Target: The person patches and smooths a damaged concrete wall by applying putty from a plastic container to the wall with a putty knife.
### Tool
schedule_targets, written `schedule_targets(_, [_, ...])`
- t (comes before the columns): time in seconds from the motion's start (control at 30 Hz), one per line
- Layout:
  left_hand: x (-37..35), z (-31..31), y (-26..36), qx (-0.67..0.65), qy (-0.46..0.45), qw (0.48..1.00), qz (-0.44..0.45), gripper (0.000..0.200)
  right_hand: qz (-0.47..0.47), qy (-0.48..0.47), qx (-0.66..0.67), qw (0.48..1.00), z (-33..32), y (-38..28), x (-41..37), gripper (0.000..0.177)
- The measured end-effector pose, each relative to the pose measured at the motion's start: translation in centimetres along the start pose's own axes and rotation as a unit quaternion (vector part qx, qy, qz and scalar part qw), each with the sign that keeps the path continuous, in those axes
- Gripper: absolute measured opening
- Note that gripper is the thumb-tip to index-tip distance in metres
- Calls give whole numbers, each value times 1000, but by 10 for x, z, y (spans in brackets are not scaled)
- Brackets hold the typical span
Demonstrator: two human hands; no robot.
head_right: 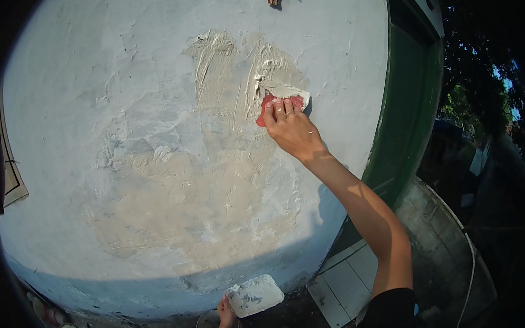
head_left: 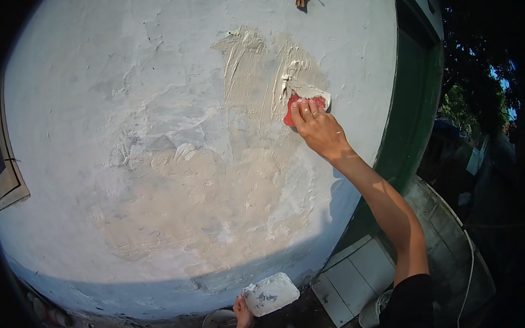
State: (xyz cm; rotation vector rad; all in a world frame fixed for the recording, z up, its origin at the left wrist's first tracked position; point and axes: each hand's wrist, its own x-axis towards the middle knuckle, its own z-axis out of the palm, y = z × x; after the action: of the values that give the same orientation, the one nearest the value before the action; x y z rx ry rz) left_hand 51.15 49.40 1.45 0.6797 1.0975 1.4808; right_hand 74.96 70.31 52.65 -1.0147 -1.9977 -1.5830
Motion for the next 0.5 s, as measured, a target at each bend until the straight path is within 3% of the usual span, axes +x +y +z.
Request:
schedule_targets(0.1, [-3,5,11,-8,-3,1000,5,45,-37,-65,-2,997,-1,-21,-22,36])
schedule_targets(0.23, [-1,6,7,6,-7,1000,7,46,-57,-35,37,997,10,-56,-62,37])
schedule_targets(0.37, [-3,4,3,6,-15,1000,11,46,-43,-25,92,995,12,-67,-100,38])
schedule_targets(0.5, [-12,11,20,-22,5,1000,11,45,50,11,182,982,-28,-40,-97,36])
